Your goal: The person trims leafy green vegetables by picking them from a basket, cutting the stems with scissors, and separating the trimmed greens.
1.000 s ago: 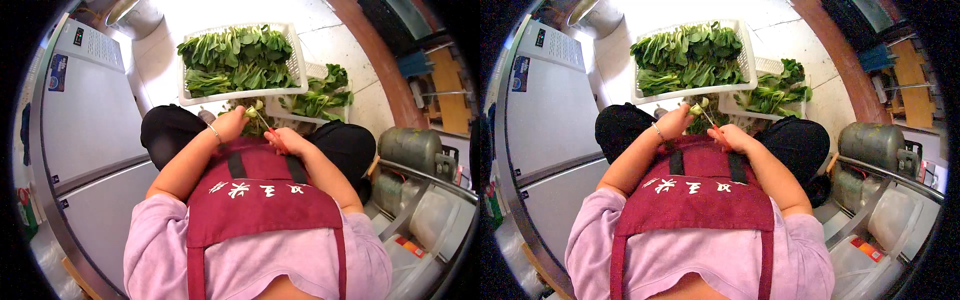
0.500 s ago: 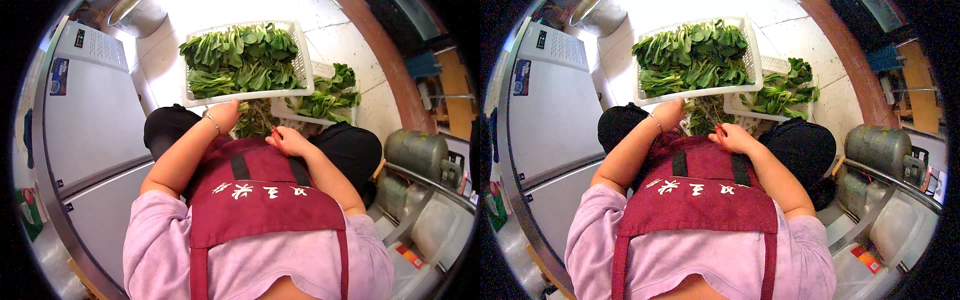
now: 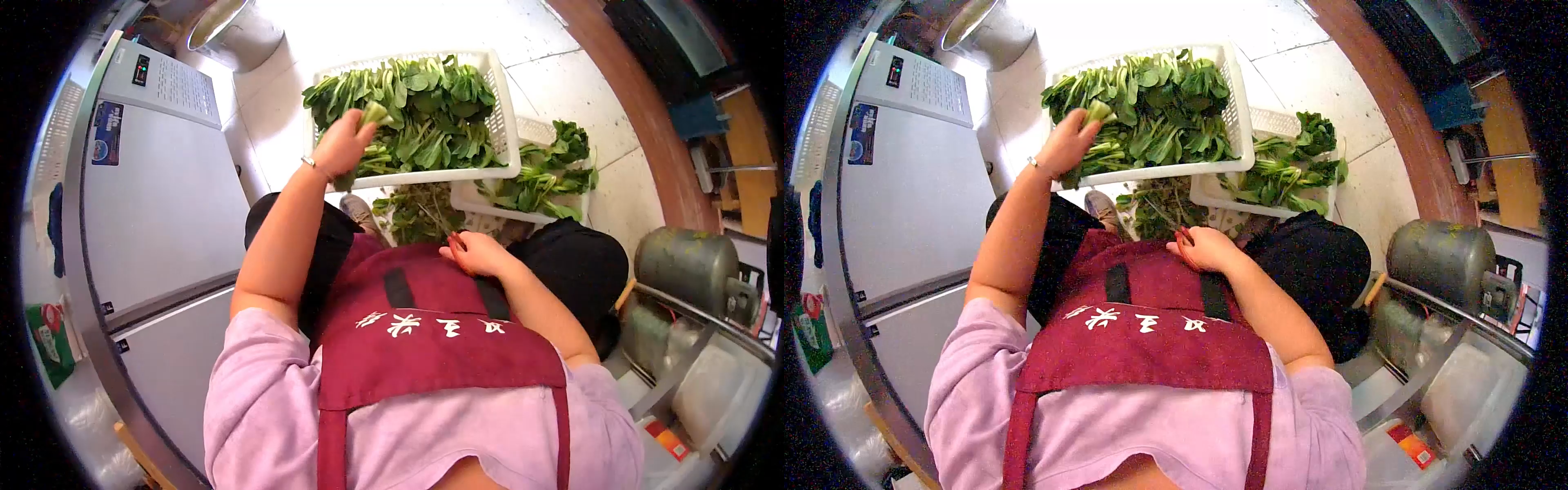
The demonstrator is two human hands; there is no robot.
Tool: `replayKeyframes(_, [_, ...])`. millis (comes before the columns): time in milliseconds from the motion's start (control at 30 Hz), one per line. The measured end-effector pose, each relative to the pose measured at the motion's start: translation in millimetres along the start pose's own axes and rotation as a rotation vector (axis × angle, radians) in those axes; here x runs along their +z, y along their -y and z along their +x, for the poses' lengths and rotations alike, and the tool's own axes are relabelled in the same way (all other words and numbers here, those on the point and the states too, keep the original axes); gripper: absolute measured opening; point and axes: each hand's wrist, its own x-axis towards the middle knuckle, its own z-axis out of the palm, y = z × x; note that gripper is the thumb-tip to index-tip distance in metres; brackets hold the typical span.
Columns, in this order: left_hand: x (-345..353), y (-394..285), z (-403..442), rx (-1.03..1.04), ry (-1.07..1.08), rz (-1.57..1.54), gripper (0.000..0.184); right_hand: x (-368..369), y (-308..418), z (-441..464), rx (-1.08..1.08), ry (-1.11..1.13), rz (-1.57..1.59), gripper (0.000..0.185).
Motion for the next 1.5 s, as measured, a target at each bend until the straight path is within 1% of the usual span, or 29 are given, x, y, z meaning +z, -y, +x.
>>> replayKeyframes(67, [-3, 16, 24, 0.138, -0.098, 0.175, 0.036, 1, -2, 3, -0.025, -0.005, 0.012, 0.052])
replayKeyframes(100, [-2, 13, 29, 0.171, -0.119, 0.27, 0.034, 1, -2, 4, -0.005, 0.017, 0.008, 0.052])
replayKeyframes(133, [-1, 10, 33, 0.178, -0.121, 0.27, 0.034, -1, -2, 5, 0.015, 0.037, 0.003, 0.051])
replayKeyframes(200, [7, 2, 37, 0.182, 0.034, 0.385, 0.028, -2, -2, 4, 0.013, 0.019, 0.004, 0.051])
replayKeyframes(233, [8, -1, 38, 0.198, 0.051, 0.453, 0.029, -2, -3, 3, 0.008, 0.008, 0.004, 0.05])
replayKeyframes(367, [-9, -11, 32, 0.241, 0.044, 0.503, 0.025, -2, -3, 4, 0.006, 0.016, 0.017, 0.049])
replayKeyframes(467, [-13, 8, 30, 0.239, 0.071, 0.559, 0.025, -3, -2, 6, 0.009, 0.043, 0.03, 0.049])
replayKeyframes(533, [-1, 43, 27, 0.336, 0.174, 0.772, 0.029, -3, -1, 7, 0.016, 0.067, 0.028, 0.048])
replayKeyframes(600, [5, 60, 16, 0.247, 0.326, 0.849, 0.032, -2, -2, 9, 0.016, 0.066, 0.014, 0.048])
replayKeyframes(633, [2, 65, 16, 0.245, 0.326, 0.849, 0.032, -1, -3, 10, 0.02, 0.063, 0.001, 0.048])
replayKeyframes(667, [-2, 71, 17, 0.274, 0.309, 0.8, 0.033, 1, -5, 10, 0.021, 0.066, 0.003, 0.048])
replayKeyframes(733, [-8, 72, 17, 0.297, 0.295, 0.746, 0.034, 5, -7, 9, -0.044, -0.028, 0.028, 0.048])
replayKeyframes(800, [-24, 69, 24, 0.431, 0.106, 0.593, 0.029, 2, -4, 7, -0.028, 0.001, 0.03, 0.048])
replayKeyframes(833, [-33, 68, 32, 0.418, 0.044, 0.544, 0.027, 1, -2, 7, -0.01, 0.025, 0.039, 0.048])
replayKeyframes(867, [-39, 68, 37, 0.432, -0.11, 0.493, 0.022, 3, -3, 9, -0.012, 0.028, 0.039, 0.048])
replayKeyframes(933, [-54, 69, 54, 0.418, -0.254, 0.359, 0.021, 5, -6, 11, -0.012, 0.013, 0.035, 0.048])
replayKeyframes(967, [-59, 68, 59, 0.416, -0.255, 0.359, 0.021, 5, -5, 11, -0.013, 0.014, 0.033, 0.048])
replayKeyframes(1033, [-67, 51, 65, 0.291, -0.307, 0.364, 0.022, 5, -4, 10, -0.001, 0.003, 0.046, 0.049])
replayKeyframes(1133, [-52, 43, 87, 0.309, -0.328, 0.336, 0.025, 8, -6, 15, 0.026, 0.042, 0.025, 0.049])
replayKeyframes(1167, [-43, 36, 93, 0.246, -0.255, 0.263, 0.026, 11, -9, 18, 0.038, 0.048, 0.013, 0.05])
replayKeyframes(1200, [-34, 29, 99, 0.196, -0.197, 0.264, 0.027, 6, -5, 16, 0.044, 0.077, 0.024, 0.049])
replayKeyframes(1267, [-15, 27, 117, 0.123, -0.157, 0.272, 0.03, 3, -1, 14, 0.03, 0.048, 0.006, 0.048])
replayKeyframes(1300, [-10, 24, 121, 0.136, -0.093, 0.346, 0.03, 1, -1, 14, 0.034, 0.05, 0.005, 0.048])
replayKeyframes(1333, [-8, 25, 121, 0.131, -0.087, 0.343, 0.03, 0, -2, 14, 0.043, 0.031, 0.007, 0.048])
replayKeyframes(1400, [-10, 27, 120, 0.194, 0.244, 0.505, 0.03, 1, -5, 14, 0.054, 0.019, 0.013, 0.048])
replayKeyframes(1433, [-14, 30, 114, 0.159, 0.332, 0.465, 0.03, 1, -5, 16, 0.041, 0.034, 0.036, 0.048])
replayKeyframes(1467, [-19, 33, 108, 0.152, 0.336, 0.466, 0.03, 1, -6, 17, 0.027, 0.051, 0.06, 0.048])
replayKeyframes(1500, [-25, 36, 99, 0.157, 0.396, 0.535, 0.031, 1, -6, 17, 0.024, 0.059, 0.063, 0.048])
